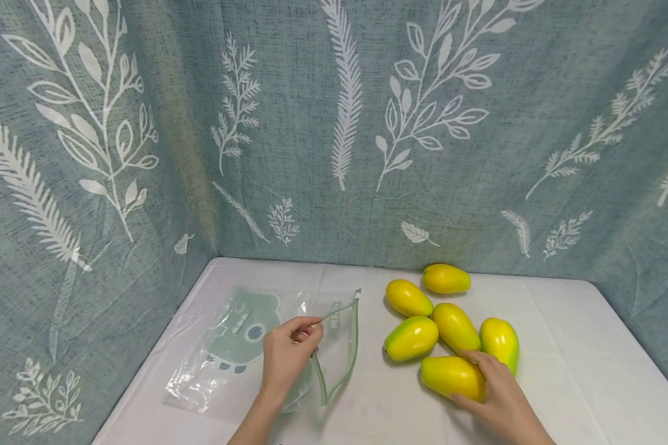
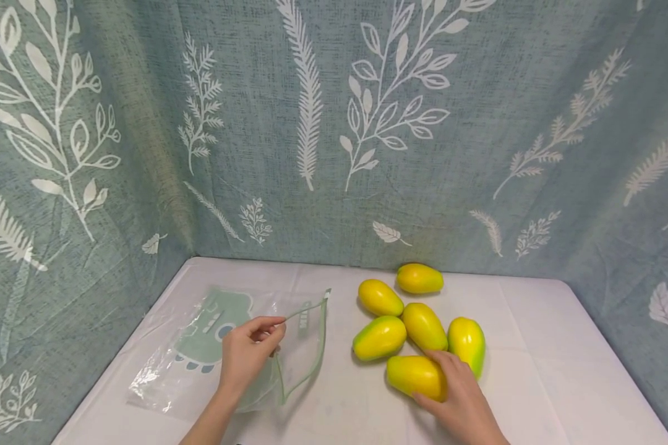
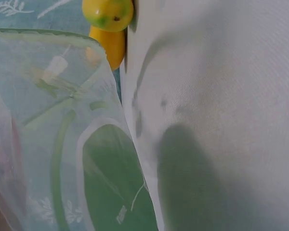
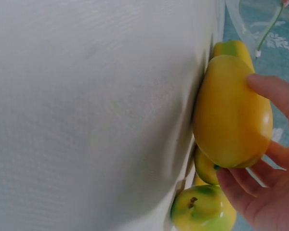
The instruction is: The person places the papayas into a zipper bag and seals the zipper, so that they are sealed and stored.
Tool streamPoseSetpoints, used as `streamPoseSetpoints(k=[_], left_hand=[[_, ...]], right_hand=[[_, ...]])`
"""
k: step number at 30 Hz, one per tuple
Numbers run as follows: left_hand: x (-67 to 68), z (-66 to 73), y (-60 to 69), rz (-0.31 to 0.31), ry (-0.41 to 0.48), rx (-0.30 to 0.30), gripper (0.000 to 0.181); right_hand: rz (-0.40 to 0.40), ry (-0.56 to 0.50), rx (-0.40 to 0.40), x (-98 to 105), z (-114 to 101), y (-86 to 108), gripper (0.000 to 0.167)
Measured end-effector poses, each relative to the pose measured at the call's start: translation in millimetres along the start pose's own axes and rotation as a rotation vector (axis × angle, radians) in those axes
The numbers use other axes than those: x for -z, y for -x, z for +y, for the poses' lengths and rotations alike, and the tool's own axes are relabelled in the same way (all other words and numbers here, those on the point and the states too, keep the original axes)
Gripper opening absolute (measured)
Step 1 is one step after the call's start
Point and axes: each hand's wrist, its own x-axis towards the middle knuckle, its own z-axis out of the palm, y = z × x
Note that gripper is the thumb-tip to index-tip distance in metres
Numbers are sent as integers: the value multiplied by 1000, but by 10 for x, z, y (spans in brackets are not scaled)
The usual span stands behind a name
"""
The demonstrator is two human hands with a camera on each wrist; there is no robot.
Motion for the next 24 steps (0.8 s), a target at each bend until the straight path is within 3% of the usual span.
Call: streamPoseSetpoints(k=[10,24], left_hand=[[18,-3,1,-12,40,29,9],[34,2,-7,-17,94,71,9]], right_hand=[[-120,-53,-113,-20,18,10,83],[-107,-65,-154,-72,-3,26,86]])
